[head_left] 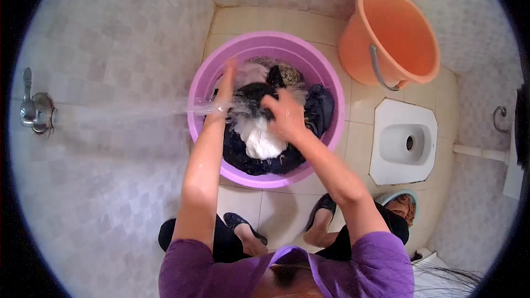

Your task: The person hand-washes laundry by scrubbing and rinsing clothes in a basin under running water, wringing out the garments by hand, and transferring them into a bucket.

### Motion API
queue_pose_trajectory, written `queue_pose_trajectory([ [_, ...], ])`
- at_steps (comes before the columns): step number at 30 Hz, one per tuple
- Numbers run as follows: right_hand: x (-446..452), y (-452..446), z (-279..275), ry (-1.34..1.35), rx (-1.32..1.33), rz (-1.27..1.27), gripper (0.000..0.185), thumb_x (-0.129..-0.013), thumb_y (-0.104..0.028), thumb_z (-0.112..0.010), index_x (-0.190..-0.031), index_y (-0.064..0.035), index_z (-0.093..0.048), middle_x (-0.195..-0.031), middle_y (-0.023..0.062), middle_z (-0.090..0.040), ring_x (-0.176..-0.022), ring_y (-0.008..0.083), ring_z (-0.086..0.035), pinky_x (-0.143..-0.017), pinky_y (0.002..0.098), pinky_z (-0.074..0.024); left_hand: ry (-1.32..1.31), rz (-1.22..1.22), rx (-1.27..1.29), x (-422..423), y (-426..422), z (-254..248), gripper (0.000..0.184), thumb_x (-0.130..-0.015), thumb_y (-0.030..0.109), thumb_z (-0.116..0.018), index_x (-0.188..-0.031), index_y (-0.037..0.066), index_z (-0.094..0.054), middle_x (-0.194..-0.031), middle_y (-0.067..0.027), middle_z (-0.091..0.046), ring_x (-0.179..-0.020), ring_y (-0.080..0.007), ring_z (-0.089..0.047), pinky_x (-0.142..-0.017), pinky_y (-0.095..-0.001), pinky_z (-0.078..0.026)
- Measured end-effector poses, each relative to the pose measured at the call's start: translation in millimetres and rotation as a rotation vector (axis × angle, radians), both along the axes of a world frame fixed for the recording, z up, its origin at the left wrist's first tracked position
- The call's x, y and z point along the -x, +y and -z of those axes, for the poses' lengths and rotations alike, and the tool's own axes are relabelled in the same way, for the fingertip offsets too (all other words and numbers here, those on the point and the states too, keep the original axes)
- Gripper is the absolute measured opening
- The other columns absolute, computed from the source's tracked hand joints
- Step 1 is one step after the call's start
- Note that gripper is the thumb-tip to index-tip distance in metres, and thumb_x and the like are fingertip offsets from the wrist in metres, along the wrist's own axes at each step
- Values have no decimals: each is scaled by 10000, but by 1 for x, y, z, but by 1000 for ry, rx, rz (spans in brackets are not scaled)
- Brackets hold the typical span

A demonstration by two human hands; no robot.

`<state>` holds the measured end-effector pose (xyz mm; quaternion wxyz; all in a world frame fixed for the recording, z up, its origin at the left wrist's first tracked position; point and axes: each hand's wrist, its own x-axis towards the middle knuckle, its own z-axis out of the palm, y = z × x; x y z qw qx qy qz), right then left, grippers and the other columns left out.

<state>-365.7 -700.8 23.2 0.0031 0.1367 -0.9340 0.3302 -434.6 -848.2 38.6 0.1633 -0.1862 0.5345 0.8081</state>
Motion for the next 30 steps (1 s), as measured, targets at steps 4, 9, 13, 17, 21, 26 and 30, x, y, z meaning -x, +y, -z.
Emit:
queue_pose_trajectory([
  [4, -38, 15, -26, -77, -10, -105, 312, -577, -92, -605, -868, -104, -494, -1046, 200, -459, -960, 367, -470, -808, 414, -396, 639, 711, 616, -20, -8, 49, 481, -823, 347, -460, -1221, 80, -419, -1085, -125, -523, -1051, -250, -451, -916, -342, -316],
  [9, -37, -3, -25, -92, 478, -9, 377, -685, -295, -596, -964, -56, -512, -1023, 170, -473, -954, 347, -457, -901, 431, -316, 660, 309, 950, -124, 2, 33, 455, -798, 356, -411, -1124, 48, -484, -1118, -195, -445, -1068, -364, -400, -910, -427, -305],
  [13, -79, -34, -1, 141, 224, 171, 342, -626, -338, -610, -865, -101, -545, -1008, 154, -464, -964, 376, -419, -859, 476, -285, 655, 41, 1138, -156, 8, 58, 481, -781, 432, -369, -1049, 53, -495, -1090, -215, -439, -992, -381, -418, -863, -458, -321],
  [17, -76, -22, 46, 161, 236, 221, 288, -595, -352, -577, -761, -117, -552, -898, 113, -483, -906, 320, -436, -762, 424, -297, 710, 40, 1108, -148, 6, 85, 466, -787, 440, -345, -1000, 59, -507, -1010, -203, -464, -929, -390, -411, -826, -501, -288],
  [21, -47, -10, 74, 107, 156, 169, 293, -621, -340, -541, -788, -100, -521, -887, 129, -484, -854, 321, -433, -709, 406, -289, 736, 244, 1122, -103, 7, 88, 331, -769, 311, -359, -873, 40, -518, -881, -206, -468, -800, -372, -426, -693, -470, -320],
  [26, 16, 3, 90, -256, 232, 159, 285, -699, -308, -524, -838, -59, -536, -838, 174, -538, -808, 366, -494, -659, 432, -362, 409, 340, 1161, -55, 19, 105, 260, -787, 237, -384, -816, 34, -543, -793, -190, -509, -748, -374, -457, -687, -468, -346],
  [30, 65, -3, 97, -479, 182, 217, 351, -793, -319, -445, -953, -20, -534, -851, 223, -561, -785, 404, -530, -680, 459, -411, -37, 513, 1115, -10, 16, 116, 287, -840, 236, -380, -920, 7, -534, -942, -211, -537, -898, -394, -467, -735, -436, -382],
])
